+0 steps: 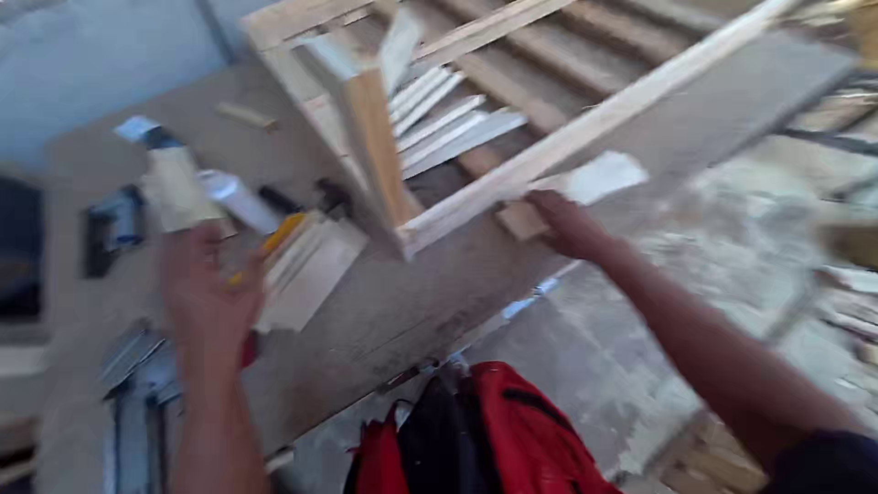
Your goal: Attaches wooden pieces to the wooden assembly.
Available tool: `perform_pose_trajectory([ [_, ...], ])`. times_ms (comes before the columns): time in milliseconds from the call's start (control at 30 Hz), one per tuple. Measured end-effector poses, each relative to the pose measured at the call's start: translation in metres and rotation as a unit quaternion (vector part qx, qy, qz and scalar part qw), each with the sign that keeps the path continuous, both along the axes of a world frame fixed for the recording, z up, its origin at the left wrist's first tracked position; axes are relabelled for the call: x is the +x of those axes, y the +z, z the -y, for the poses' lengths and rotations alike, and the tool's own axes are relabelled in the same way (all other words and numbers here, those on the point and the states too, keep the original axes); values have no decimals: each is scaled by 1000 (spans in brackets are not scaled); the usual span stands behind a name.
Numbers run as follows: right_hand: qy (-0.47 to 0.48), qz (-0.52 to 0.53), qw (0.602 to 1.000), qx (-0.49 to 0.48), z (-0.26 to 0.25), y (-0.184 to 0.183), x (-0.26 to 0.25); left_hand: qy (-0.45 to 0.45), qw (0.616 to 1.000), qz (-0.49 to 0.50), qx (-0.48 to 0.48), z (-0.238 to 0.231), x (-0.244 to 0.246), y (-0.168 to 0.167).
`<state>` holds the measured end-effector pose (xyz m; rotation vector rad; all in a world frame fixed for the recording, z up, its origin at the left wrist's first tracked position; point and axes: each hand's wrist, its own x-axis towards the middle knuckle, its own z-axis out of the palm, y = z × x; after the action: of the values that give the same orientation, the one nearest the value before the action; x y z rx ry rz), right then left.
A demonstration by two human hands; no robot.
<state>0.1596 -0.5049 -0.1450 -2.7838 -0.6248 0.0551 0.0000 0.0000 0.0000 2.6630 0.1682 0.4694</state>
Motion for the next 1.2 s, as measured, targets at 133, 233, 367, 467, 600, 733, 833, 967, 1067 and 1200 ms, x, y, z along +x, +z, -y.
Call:
perform_pose_trajectory([
  [133, 97, -21, 993, -65, 36, -18, 57, 27, 982, -168, 88, -25, 22, -99],
  [233, 149, -2, 987, -60, 40, -18, 65, 56, 976, -153, 142, -16, 12, -136],
  [367, 213, -15, 977, 9, -10, -4, 17, 70, 972, -110, 197, -4, 4, -141],
  [467, 279, -14, 958, 63, -81, -17, -42, 82, 971, -97, 203, -6, -4, -142],
  [600, 342, -17, 929, 137, -198, -44, -103, 109, 980, -97, 138, -11, -41, -107],
  [733, 360, -3, 919, 162, -317, -53, -145, 133, 982, -85, 100, -43, -96, -79],
  [833, 358, -4, 923, 143, -371, -54, -172, 142, 977, -105, 118, -61, -132, -69],
  [967, 463, 60, 857, 220, -353, -50, -193, 80, 985, -88, 125, -65, -160, -75],
  [1067, 440, 118, 838, 302, -299, -46, -190, 24, 986, -16, 166, -47, -153, -93],
  [1200, 262, 142, 910, 287, -244, -34, -151, -40, 987, 5, 152, -29, -137, -145],
])
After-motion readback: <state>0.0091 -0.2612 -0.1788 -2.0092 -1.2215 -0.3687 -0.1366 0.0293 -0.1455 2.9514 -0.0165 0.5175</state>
